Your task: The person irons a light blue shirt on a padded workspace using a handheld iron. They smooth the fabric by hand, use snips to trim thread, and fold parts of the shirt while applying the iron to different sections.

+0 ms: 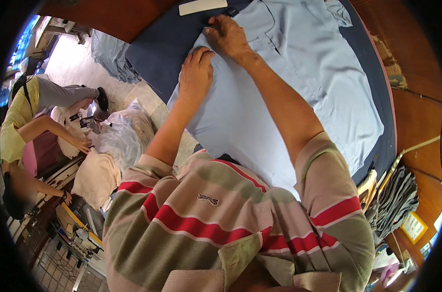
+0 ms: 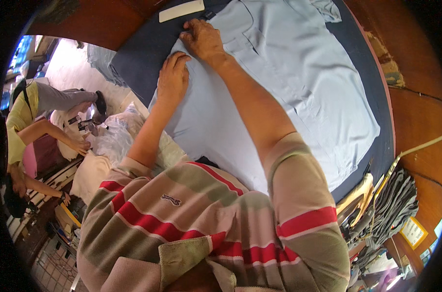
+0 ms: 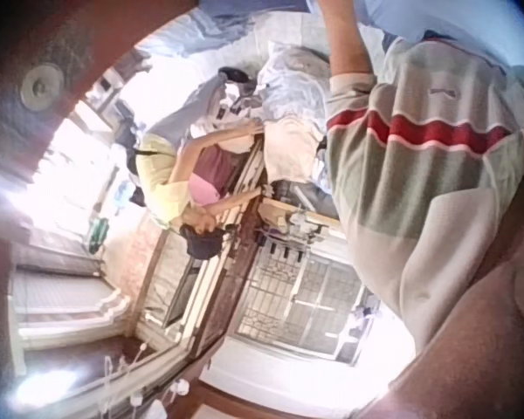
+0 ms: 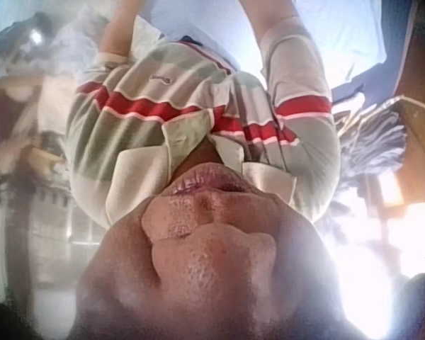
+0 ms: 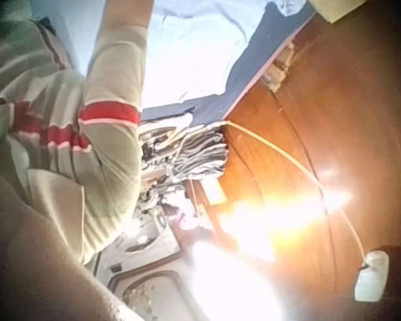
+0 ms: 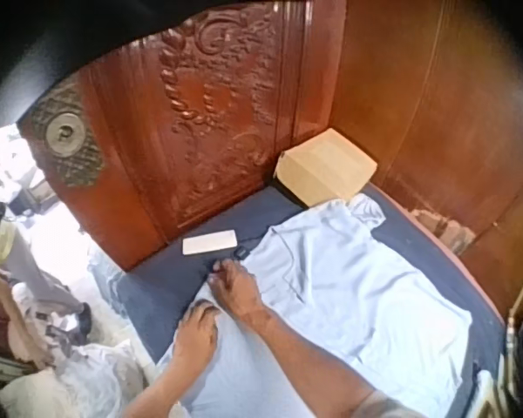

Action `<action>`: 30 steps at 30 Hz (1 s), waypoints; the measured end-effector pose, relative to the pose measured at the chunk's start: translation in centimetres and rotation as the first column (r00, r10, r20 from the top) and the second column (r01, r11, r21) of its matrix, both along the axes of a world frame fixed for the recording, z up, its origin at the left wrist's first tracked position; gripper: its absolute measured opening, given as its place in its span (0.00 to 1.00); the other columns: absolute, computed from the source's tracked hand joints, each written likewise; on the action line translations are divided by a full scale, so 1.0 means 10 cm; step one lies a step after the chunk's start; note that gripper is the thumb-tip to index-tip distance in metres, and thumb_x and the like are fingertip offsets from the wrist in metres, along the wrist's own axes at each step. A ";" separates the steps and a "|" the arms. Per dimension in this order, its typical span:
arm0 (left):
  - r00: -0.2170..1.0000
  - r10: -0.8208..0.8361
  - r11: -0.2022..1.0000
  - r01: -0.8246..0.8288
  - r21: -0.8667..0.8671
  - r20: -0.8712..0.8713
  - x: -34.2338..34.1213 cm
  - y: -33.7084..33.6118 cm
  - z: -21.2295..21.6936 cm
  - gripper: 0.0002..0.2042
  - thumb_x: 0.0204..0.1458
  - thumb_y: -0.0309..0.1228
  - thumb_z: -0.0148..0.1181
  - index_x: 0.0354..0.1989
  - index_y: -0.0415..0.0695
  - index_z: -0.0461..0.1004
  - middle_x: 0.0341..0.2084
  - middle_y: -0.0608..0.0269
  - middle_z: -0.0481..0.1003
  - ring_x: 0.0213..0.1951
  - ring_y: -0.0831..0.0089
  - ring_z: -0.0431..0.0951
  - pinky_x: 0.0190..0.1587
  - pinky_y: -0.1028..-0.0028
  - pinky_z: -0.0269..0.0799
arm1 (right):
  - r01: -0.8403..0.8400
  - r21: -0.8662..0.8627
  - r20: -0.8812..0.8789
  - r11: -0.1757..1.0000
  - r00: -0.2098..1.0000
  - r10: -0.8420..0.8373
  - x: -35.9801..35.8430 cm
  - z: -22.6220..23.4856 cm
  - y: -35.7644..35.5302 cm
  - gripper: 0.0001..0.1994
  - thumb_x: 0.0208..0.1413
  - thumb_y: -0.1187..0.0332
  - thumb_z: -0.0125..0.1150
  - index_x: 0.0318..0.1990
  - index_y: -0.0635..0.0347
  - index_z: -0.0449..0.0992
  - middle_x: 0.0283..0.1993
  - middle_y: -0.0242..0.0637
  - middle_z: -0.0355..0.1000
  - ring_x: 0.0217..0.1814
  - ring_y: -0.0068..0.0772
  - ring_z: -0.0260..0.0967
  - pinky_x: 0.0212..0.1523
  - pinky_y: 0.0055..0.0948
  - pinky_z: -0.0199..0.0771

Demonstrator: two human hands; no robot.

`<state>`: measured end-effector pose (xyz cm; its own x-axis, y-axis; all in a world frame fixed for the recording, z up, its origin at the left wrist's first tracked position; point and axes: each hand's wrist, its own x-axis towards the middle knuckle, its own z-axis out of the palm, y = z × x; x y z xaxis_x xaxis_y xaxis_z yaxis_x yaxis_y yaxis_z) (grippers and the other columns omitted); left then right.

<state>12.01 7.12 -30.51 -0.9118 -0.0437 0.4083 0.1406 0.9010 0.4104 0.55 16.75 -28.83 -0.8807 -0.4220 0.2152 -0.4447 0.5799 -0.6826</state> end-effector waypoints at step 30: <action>0.962 0.047 0.839 0.108 -0.534 0.269 -0.30 -0.32 -0.25 0.30 0.57 0.62 0.31 0.68 0.70 0.46 0.69 0.64 0.45 0.68 0.54 0.45 0.60 0.41 0.47 | 0.707 0.625 -0.221 0.330 0.566 -0.794 3.29 -0.16 4.32 0.31 0.59 0.40 0.39 0.66 0.39 0.55 0.71 0.43 0.46 0.74 0.48 0.38 0.65 0.60 0.35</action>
